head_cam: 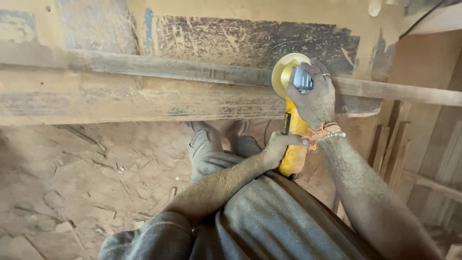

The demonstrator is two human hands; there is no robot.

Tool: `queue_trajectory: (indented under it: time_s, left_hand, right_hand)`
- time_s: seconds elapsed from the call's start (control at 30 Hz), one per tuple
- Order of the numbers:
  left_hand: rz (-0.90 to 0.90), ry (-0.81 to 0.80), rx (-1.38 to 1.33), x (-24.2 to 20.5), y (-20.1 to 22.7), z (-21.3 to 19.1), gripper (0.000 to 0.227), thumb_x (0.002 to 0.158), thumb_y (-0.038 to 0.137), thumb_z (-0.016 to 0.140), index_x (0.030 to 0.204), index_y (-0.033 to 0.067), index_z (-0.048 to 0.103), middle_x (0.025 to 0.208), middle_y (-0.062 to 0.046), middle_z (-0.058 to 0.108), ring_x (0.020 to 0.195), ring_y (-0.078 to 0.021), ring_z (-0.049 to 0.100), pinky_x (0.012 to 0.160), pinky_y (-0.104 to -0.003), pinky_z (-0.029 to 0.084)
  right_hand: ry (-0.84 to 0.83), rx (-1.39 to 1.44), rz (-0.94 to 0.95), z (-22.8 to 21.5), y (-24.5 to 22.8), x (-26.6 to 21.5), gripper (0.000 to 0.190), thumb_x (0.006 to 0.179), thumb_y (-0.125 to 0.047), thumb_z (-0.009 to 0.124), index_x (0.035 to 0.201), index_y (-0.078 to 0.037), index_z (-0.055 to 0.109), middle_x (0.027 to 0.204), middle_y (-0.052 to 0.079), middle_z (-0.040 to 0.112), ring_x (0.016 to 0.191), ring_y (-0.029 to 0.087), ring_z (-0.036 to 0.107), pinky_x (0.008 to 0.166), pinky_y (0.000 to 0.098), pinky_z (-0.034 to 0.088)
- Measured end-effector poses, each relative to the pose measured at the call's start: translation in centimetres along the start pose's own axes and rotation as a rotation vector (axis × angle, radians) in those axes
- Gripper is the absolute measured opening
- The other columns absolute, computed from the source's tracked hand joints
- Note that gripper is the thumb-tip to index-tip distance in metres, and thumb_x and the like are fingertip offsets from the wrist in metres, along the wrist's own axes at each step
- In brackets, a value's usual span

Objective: The person sands the surfaces of long wooden planks and other timber pieces using a power sander, moving the tool along the length and edges of the wood.

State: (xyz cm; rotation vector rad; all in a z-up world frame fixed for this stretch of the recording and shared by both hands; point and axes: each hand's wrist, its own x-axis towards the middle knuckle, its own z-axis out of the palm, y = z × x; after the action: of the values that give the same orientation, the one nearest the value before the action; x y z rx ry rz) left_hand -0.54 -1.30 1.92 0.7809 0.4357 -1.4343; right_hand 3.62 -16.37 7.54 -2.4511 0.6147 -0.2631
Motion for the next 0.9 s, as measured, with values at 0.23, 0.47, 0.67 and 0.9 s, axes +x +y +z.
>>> queue_trajectory:
  time_s: [0.23, 0.47, 0.67, 0.9]
  left_hand:
    - [0.093, 0.015, -0.114, -2.8, 2.1, -3.0, 0.028, 0.075, 0.008, 0.078, 0.098, -0.0074, 0.073, 0.084, -0.014, 0.074, 0.068, -0.0234, 0.071, 0.063, -0.037, 0.059]
    - [0.255, 0.009, -0.234, -6.5, 4.6, -9.3, 0.033, 0.074, 0.004, 0.076, 0.105, -0.0059, 0.070, 0.091, -0.015, 0.074, 0.077, -0.0251, 0.073, 0.075, -0.039, 0.062]
    - [0.324, 0.052, -0.284, -9.9, 7.8, -14.4, 0.035, 0.077, 0.008, 0.076, 0.107, -0.0064, 0.067, 0.088, -0.016, 0.073, 0.074, -0.0274, 0.072, 0.071, -0.041, 0.061]
    - [0.414, 0.018, -0.370, -13.4, 12.4, -16.7, 0.046, 0.072, 0.010, 0.074, 0.115, -0.0004, 0.061, 0.084, -0.014, 0.069, 0.071, -0.0301, 0.070, 0.069, -0.046, 0.063]
  right_hand:
    - [-0.086, 0.065, -0.005, 3.1, -5.6, 1.1, 0.051, 0.087, -0.026, 0.078, 0.131, -0.003, 0.065, 0.145, 0.022, 0.059, 0.129, 0.039, 0.061, 0.109, 0.0453, 0.051]
    - [-0.122, 0.027, -0.156, 9.4, -13.0, 2.4, 0.053, 0.087, -0.029, 0.078, 0.131, -0.005, 0.062, 0.147, 0.020, 0.056, 0.128, 0.039, 0.061, 0.107, 0.0459, 0.051]
    - [-0.175, 0.089, -0.224, 14.8, -19.7, 3.8, 0.054, 0.086, -0.030, 0.077, 0.132, -0.009, 0.063, 0.149, 0.017, 0.054, 0.128, 0.037, 0.062, 0.107, 0.0440, 0.052]
    - [-0.236, 0.134, -0.212, 18.3, -24.6, 5.4, 0.062, 0.080, -0.033, 0.078, 0.134, -0.009, 0.060, 0.149, 0.016, 0.050, 0.128, 0.035, 0.059, 0.104, 0.0435, 0.052]
